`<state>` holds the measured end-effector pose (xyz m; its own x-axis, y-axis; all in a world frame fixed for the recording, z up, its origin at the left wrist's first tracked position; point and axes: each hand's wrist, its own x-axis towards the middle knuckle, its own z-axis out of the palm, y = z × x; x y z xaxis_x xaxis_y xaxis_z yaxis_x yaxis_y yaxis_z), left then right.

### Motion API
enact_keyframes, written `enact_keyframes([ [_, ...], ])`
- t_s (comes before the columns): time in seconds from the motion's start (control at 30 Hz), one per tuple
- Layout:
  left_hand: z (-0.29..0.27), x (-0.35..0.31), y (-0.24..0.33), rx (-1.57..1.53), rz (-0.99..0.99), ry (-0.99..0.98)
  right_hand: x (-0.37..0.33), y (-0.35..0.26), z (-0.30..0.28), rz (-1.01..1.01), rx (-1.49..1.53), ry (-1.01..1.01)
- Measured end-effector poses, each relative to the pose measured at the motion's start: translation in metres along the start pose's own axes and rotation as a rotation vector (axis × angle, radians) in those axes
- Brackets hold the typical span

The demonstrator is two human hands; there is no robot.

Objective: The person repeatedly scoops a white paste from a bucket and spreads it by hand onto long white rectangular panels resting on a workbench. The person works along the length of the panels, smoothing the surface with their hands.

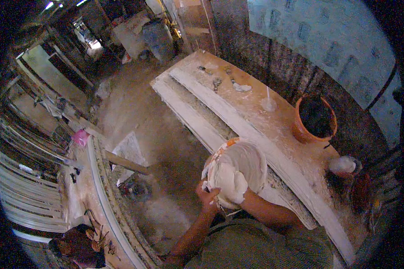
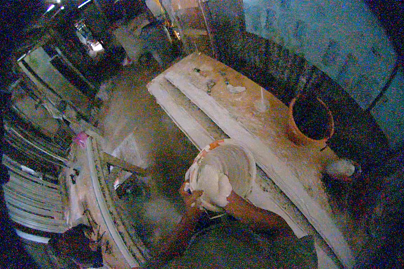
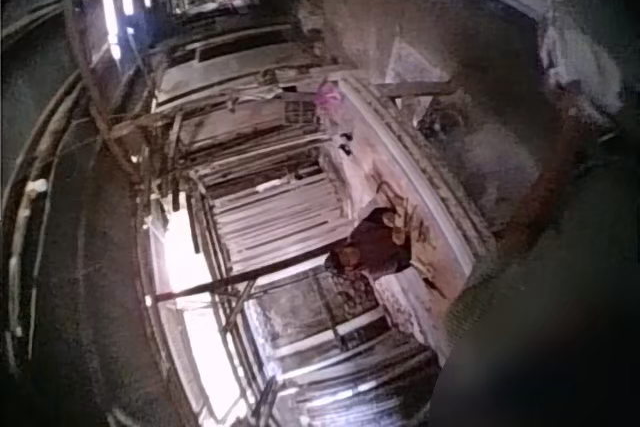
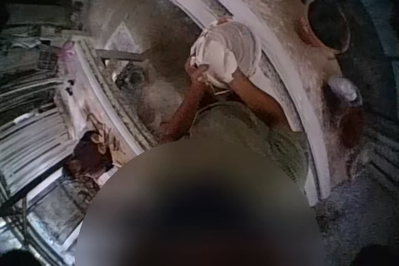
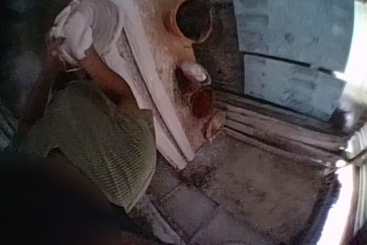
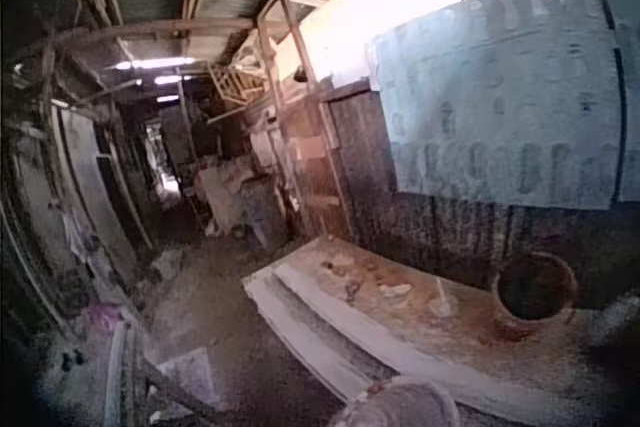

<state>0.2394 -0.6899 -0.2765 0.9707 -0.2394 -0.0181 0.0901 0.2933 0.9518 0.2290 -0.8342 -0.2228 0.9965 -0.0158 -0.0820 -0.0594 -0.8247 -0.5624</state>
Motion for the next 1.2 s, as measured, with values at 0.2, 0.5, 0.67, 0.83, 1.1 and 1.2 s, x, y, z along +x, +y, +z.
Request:
enact_keyframes([
  [0.2,-0.057,0.027,-0.010,0.286,0.501,-0.043,0.008,-0.004,-0.044,0.150,-0.171,-0.092],
  [0.5,-0.177,0.155,-0.005,0.472,0.695,-0.085,0.055,0.014,-0.038,0.379,-0.529,0.313],
  [0.67,-0.223,0.203,0.018,0.468,0.508,0.012,0.086,0.052,-0.005,0.408,-0.476,0.251],
  [0.83,-0.250,0.243,0.049,0.460,0.704,0.038,0.134,0.113,0.047,0.407,-0.619,0.269],
  [1.1,-0.336,0.320,0.027,0.683,0.951,0.173,0.286,0.226,0.129,0.088,0.688,0.735],
  [1.2,-0.360,0.354,0.003,0.542,0.600,0.179,0.367,0.240,0.134,0.444,0.347,0.765],
])
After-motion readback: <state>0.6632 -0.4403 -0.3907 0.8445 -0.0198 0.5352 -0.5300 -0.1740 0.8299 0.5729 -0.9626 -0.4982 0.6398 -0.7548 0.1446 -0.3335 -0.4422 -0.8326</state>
